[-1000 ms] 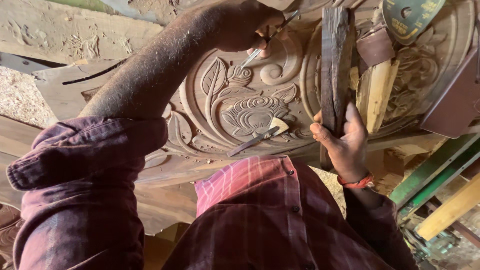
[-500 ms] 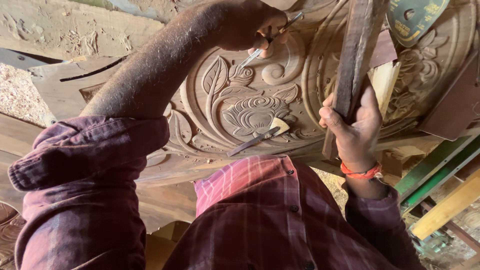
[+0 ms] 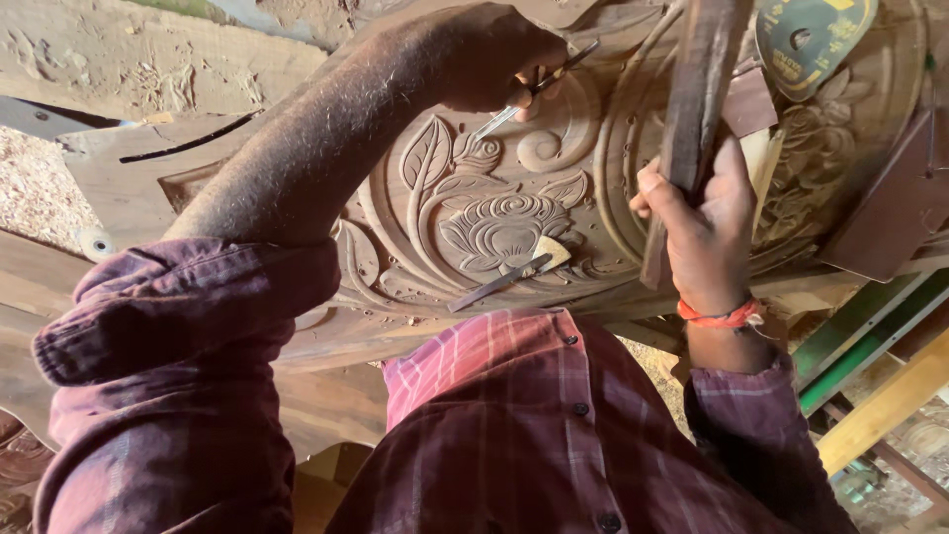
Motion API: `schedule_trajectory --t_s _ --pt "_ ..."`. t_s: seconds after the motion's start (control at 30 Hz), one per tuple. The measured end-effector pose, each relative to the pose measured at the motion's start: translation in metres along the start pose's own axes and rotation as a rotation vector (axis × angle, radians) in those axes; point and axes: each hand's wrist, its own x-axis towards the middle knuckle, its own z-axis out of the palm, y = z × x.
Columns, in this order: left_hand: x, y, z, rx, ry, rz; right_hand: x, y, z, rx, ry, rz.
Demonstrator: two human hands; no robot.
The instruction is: The person carves a floral design into a wooden panel using a chisel and mallet. They repeatedly strike the chisel to shape the wood, then brush away sawdust and smooth the surface with a sanding block.
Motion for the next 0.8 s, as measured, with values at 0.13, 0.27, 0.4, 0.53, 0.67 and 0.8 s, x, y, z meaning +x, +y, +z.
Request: schedule_trajectory --t_s 0.13,0.27,0.4,0.53,0.67,0.8 --pt "0.003 0.001 0.002 -0.039 0.062 -0.028 0.007 -0.004 -0.005 -0.433 -0.111 -0.048" --pt "0.001 -0.007 0.010 -0.034 0.091 0.005 0.009 -0.007 -0.003 -0.242 -0.089 -0.050" --pt "0.001 -0.012 0.014 -0.044 0.149 0.024 0.015 -0.006 -0.003 -0.281 -0.018 0.000" --pt "-0.002 -0.014 0.018 0.002 0.163 0.062 0.020 -0.003 -0.012 -0.412 -0.158 -0.151" --pt "-0.003 -0.020 0.023 -0.032 0.204 0.064 0.021 0.003 -0.013 -0.278 -0.065 -0.140" --pt "-0.004 -0.020 0.027 -0.002 0.338 0.120 0.027 -0.002 -0.013 -0.561 -0.215 -0.207"
